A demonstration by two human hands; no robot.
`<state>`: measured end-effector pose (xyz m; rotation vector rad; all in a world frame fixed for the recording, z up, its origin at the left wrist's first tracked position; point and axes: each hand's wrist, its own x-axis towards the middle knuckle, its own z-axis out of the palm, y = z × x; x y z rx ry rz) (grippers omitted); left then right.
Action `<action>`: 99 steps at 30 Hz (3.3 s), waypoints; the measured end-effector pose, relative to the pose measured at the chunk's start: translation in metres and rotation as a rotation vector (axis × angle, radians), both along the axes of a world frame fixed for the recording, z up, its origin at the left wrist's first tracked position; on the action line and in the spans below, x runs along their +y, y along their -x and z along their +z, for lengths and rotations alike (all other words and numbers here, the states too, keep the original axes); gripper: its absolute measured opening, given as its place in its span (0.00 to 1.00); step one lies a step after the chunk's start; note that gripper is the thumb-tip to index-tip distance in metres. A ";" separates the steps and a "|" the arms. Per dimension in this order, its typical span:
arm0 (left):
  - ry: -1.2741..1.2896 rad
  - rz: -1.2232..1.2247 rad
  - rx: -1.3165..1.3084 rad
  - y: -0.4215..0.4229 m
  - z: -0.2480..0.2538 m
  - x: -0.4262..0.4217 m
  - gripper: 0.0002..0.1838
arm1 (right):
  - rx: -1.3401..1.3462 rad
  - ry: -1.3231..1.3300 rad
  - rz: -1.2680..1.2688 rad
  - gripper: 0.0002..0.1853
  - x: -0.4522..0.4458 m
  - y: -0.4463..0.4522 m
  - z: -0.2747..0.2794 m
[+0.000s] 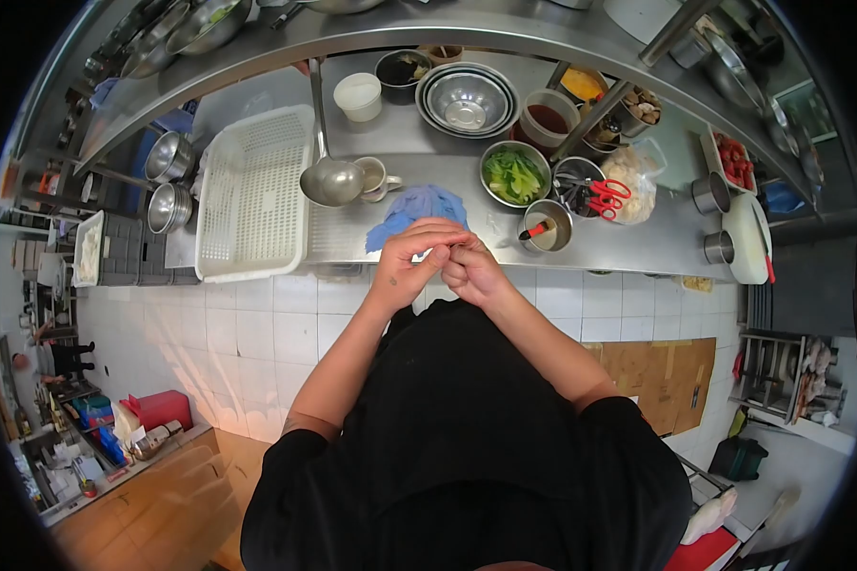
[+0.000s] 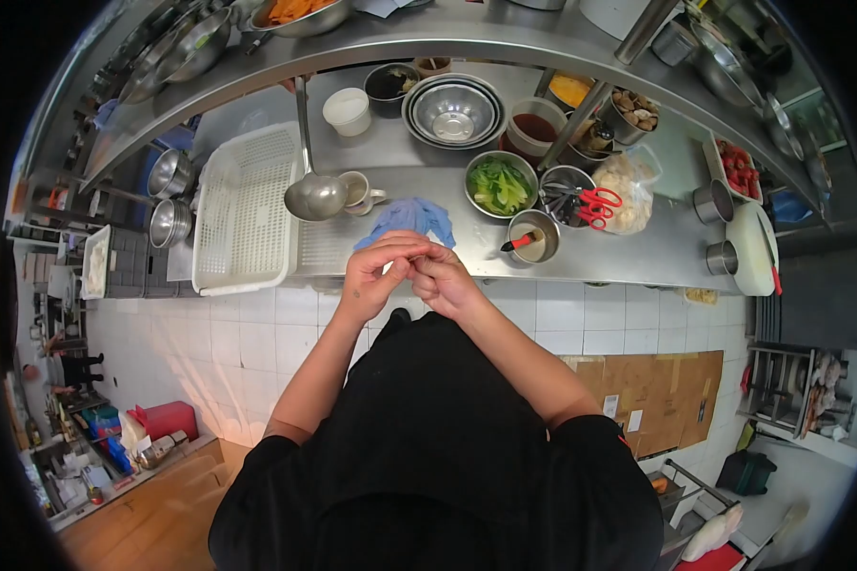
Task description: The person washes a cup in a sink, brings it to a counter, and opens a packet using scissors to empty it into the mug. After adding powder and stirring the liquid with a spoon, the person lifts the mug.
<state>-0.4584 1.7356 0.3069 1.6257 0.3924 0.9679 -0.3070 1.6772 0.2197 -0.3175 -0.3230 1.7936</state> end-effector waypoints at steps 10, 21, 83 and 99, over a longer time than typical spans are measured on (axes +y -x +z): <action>0.062 -0.101 -0.068 0.002 -0.014 0.007 0.12 | -0.001 0.095 0.025 0.05 -0.003 0.001 -0.001; 0.052 0.052 0.011 0.001 0.006 0.006 0.17 | -0.006 0.003 -0.030 0.08 0.007 -0.009 -0.007; -0.163 0.314 0.375 0.008 0.006 0.036 0.05 | -0.140 0.238 -0.087 0.09 0.010 -0.008 -0.003; -0.012 0.349 0.442 0.037 0.017 0.036 0.18 | -0.114 0.301 -0.073 0.04 0.045 0.018 -0.036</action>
